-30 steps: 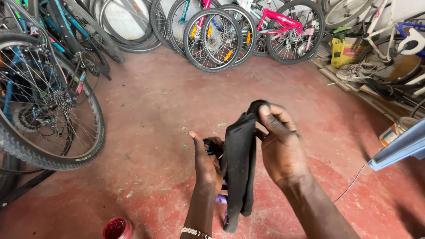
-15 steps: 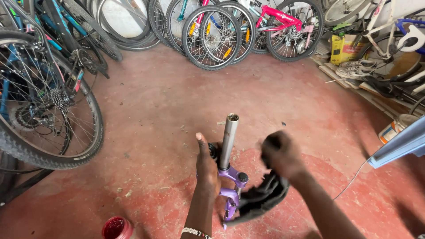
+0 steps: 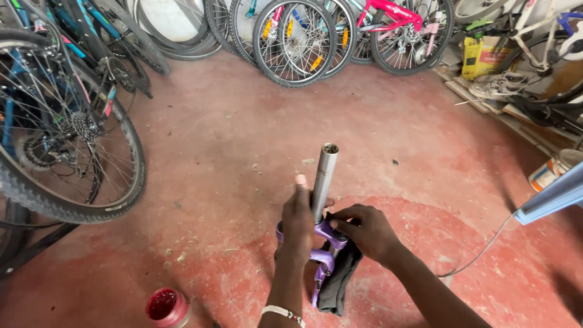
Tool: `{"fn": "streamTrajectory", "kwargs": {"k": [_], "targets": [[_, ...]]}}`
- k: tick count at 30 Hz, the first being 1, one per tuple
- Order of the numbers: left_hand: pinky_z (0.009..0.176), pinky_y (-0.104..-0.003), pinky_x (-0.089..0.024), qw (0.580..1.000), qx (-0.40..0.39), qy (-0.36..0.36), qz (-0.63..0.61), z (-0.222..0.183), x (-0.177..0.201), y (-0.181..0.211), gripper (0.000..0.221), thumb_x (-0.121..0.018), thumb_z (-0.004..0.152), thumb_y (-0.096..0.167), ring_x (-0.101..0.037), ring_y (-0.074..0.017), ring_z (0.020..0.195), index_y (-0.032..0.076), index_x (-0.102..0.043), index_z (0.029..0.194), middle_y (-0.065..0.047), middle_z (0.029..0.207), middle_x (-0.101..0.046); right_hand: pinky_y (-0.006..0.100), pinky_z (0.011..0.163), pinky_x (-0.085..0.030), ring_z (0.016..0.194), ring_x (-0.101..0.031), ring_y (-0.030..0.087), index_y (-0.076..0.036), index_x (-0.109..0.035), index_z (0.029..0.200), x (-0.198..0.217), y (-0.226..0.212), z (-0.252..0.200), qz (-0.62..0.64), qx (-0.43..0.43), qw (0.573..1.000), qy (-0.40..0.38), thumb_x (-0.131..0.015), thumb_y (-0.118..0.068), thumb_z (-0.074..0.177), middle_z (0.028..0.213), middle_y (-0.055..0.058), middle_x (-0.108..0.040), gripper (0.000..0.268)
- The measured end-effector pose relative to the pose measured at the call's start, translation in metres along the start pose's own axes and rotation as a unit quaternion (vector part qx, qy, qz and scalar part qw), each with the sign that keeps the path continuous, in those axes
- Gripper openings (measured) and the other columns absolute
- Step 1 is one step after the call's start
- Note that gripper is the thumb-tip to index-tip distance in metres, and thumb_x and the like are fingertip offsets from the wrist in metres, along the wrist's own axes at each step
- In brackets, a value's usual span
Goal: Cleaning a bicycle fork and its headset bearing using a cloth
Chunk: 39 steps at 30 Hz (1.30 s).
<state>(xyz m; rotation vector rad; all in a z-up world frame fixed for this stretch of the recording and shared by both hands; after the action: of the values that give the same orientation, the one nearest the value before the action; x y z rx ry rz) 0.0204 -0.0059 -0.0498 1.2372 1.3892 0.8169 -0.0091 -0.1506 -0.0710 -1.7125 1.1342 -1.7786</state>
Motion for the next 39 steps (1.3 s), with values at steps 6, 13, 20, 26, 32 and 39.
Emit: {"fn": "streamTrajectory", "kwargs": {"k": [6, 13, 20, 26, 32, 39], "targets": [[0.065, -0.027, -0.049, 1.000, 0.022, 0.007, -0.005, 0.001, 0.003, 0.004, 0.074, -0.029, 0.090, 0.061, -0.061, -0.0193, 0.065, 0.003, -0.075, 0.080, -0.011, 0.076, -0.072, 0.035, 0.075, -0.053, 0.081, -0.068, 0.021, -0.024, -0.076, 0.094, -0.015, 0.017, 0.007, -0.015, 0.030, 0.999, 0.023, -0.073, -0.033, 0.074, 0.088, 0.002, -0.072, 0.023], [0.058, -0.034, -0.045, 0.989, 0.047, 0.080, -0.118, 0.014, 0.010, -0.005, 0.077, -0.027, 0.081, 0.066, -0.057, -0.0226, 0.060, -0.001, -0.063, 0.070, -0.012, 0.063, -0.060, 0.033, 0.083, -0.036, 0.088, -0.050, 0.022, -0.020, -0.061, 0.111, -0.044, 0.034, 0.003, -0.142, 0.114, 0.983, -0.032, -0.083, -0.040, 0.061, 0.096, 0.001, -0.068, 0.058], [0.059, -0.040, -0.049, 0.901, 0.130, 0.401, -0.100, 0.021, 0.052, -0.047, 0.066, -0.034, 0.090, 0.060, -0.062, -0.0258, 0.063, 0.004, -0.063, 0.070, -0.011, 0.068, -0.066, 0.024, 0.055, -0.041, 0.066, -0.055, 0.013, -0.016, -0.061, 0.091, -0.046, 0.047, 0.006, -0.017, -0.076, 0.997, 0.021, -0.074, -0.030, 0.073, 0.075, 0.000, -0.065, 0.026], [0.074, -0.044, -0.047, 0.921, 0.271, 0.252, -0.122, 0.041, 0.036, -0.157, 0.085, -0.031, 0.081, 0.069, -0.062, -0.0365, 0.085, -0.005, -0.063, 0.108, -0.024, 0.095, -0.067, 0.032, 0.056, -0.038, 0.063, -0.053, 0.018, -0.010, -0.067, 0.082, -0.047, 0.072, 0.026, 0.075, -0.173, 0.970, 0.156, -0.076, -0.039, 0.066, 0.066, 0.006, -0.059, 0.034], [0.080, -0.037, -0.048, 0.959, 0.222, 0.150, -0.094, 0.028, 0.006, -0.151, 0.076, -0.028, 0.086, 0.060, -0.068, -0.0292, 0.077, -0.004, -0.067, 0.070, -0.018, 0.073, -0.072, 0.040, 0.053, -0.039, 0.061, -0.051, 0.026, 0.000, -0.061, 0.077, -0.066, 0.101, 0.028, 0.325, -0.265, 0.885, 0.201, -0.077, -0.025, 0.074, 0.066, 0.013, -0.055, 0.029], [0.058, -0.025, -0.032, 0.880, 0.236, 0.261, -0.318, 0.038, 0.007, -0.171, 0.079, -0.036, 0.082, 0.075, -0.034, -0.0129, 0.047, 0.001, -0.064, 0.071, -0.003, 0.054, -0.044, 0.044, 0.058, -0.044, 0.066, -0.055, 0.029, 0.002, -0.060, 0.086, -0.139, 0.189, 0.053, 0.508, -0.319, 0.757, 0.260, -0.071, -0.025, 0.083, 0.075, 0.018, -0.058, 0.029]]}}
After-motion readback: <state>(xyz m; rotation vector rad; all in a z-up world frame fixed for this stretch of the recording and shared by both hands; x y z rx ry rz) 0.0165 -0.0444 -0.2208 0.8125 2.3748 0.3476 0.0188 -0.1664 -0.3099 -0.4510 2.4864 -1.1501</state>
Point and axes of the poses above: each hand's wrist, its own z-axis towards the middle knuckle, its own x-axis out of the back of the hand, y = z × x, the point moved 2 cm from there along z, towards the middle knuckle
